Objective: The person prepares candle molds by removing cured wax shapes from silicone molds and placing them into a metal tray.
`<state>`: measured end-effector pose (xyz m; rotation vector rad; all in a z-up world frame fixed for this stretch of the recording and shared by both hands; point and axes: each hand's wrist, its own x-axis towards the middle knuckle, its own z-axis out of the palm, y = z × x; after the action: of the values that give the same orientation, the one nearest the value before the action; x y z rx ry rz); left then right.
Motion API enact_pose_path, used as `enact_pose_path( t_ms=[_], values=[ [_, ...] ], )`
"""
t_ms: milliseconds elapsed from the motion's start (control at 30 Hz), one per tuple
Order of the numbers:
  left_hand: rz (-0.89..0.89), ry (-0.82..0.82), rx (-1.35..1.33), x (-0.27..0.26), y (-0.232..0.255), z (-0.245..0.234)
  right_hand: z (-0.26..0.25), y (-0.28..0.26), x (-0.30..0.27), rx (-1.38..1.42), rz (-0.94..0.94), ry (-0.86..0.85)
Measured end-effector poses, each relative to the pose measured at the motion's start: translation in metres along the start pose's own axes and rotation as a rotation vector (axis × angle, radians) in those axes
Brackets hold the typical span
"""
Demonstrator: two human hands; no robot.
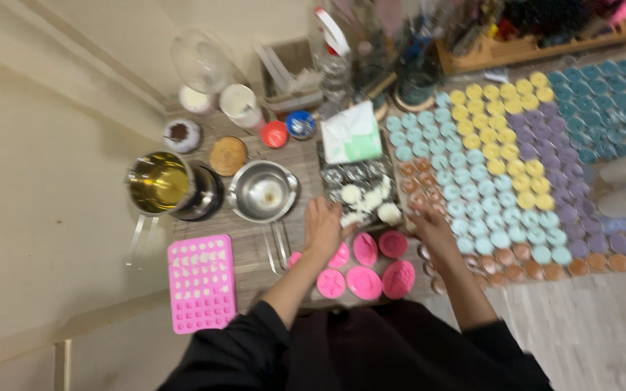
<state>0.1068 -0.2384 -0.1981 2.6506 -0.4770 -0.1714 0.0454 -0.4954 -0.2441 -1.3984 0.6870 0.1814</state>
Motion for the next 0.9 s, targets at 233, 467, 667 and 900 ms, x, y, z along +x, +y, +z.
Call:
enact_pose_path(
  t_ms=[233, 467, 667, 900],
  values=[
    [-0.010, 0.014, -0.102, -0.003, -0.015, 0.020, 0.007, 0.003, -0.005, -0.015, 0.028, -0.063],
    [0.002, -0.069, -0.294, -0.009, -0.022, 0.012, 0.015, -0.009, -0.014, -0.196, 0.107, 0.073],
    [0.071, -0.122, -0.623, -0.019, -0.051, -0.064, 0.055, -0.049, -0.028, 0.095, 0.142, 0.021],
    [-0.233, 0.081, -1.121, 0.018, -0.132, -0.200, 0.202, -0.164, 0.018, -0.088, -0.136, -0.366]
  ],
)
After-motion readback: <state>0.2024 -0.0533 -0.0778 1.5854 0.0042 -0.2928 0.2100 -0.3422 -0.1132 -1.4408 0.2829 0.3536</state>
